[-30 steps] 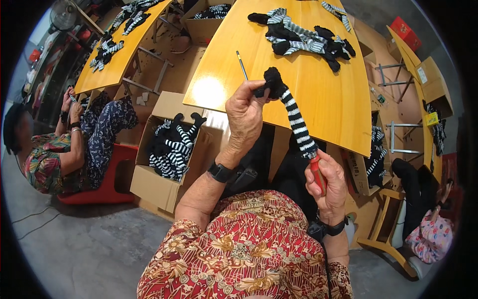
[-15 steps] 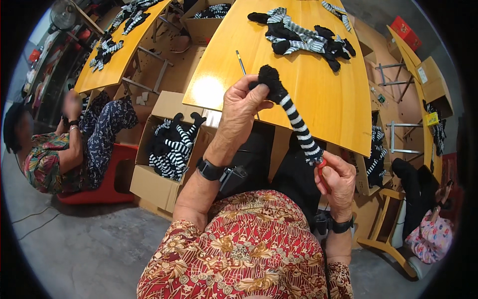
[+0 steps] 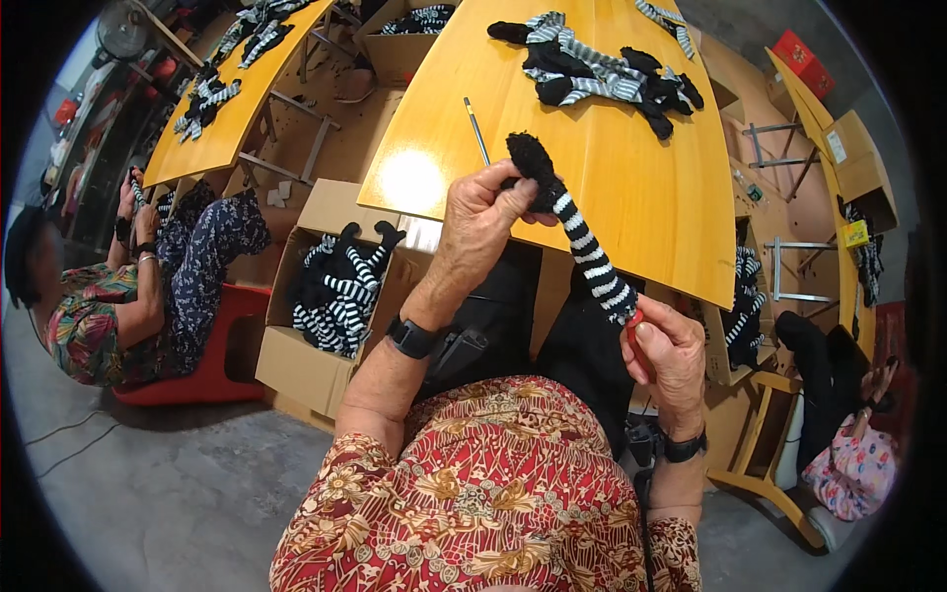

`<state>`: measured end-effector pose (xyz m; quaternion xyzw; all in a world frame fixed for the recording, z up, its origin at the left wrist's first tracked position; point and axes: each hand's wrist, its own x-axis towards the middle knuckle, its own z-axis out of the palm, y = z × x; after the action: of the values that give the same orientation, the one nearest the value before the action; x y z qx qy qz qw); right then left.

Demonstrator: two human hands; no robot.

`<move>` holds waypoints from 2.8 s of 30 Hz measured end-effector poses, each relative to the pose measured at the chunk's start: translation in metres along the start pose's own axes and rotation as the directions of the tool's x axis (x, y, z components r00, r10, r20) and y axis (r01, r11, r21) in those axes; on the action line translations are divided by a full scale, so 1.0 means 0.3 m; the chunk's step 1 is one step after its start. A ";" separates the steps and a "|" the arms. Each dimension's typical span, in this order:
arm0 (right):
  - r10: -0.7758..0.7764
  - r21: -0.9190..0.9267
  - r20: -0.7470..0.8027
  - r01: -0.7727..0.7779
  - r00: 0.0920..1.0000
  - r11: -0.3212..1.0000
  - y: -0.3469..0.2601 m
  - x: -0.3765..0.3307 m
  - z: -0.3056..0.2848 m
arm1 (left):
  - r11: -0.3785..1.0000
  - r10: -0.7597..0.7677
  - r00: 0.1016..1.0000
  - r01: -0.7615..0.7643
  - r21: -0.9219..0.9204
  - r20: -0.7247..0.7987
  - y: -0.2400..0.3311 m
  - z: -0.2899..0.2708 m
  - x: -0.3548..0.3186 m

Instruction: The person sits at a table and turns black and white striped socks inside out by hand. They then use a red-handled screwdriver to push the fabric through the sock to ensure it is fully inverted. The person repeats this process for multiple socks, placing the finished ones into a cardboard box.

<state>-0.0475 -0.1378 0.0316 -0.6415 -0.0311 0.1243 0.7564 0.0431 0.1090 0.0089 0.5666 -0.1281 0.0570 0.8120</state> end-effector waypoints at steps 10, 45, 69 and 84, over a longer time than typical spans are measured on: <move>-0.127 0.342 -0.038 0.132 0.991 0.930 0.100 0.023 0.052 | 0.972 -0.057 0.998 0.058 -0.229 0.014 -0.015 0.106 -0.055; -0.092 -0.234 -0.032 0.082 0.995 0.969 0.078 -0.031 0.017 | 0.982 -0.188 0.981 0.188 -0.021 -0.038 0.103 -0.019 0.032; -0.159 -0.043 -0.141 0.154 0.977 0.987 0.147 -0.009 0.132 | 0.941 -0.022 0.964 -0.070 -0.331 -0.265 -0.095 0.093 0.007; 0.074 0.219 0.102 -0.095 0.992 0.971 0.078 0.019 0.017 | 0.481 0.434 0.848 -0.505 0.717 0.305 0.059 -0.110 0.026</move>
<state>-0.0466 -0.1282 0.0091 -0.5465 -0.0247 0.1891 0.8155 0.0511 0.1457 0.0164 0.8035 -0.2736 0.3025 0.4336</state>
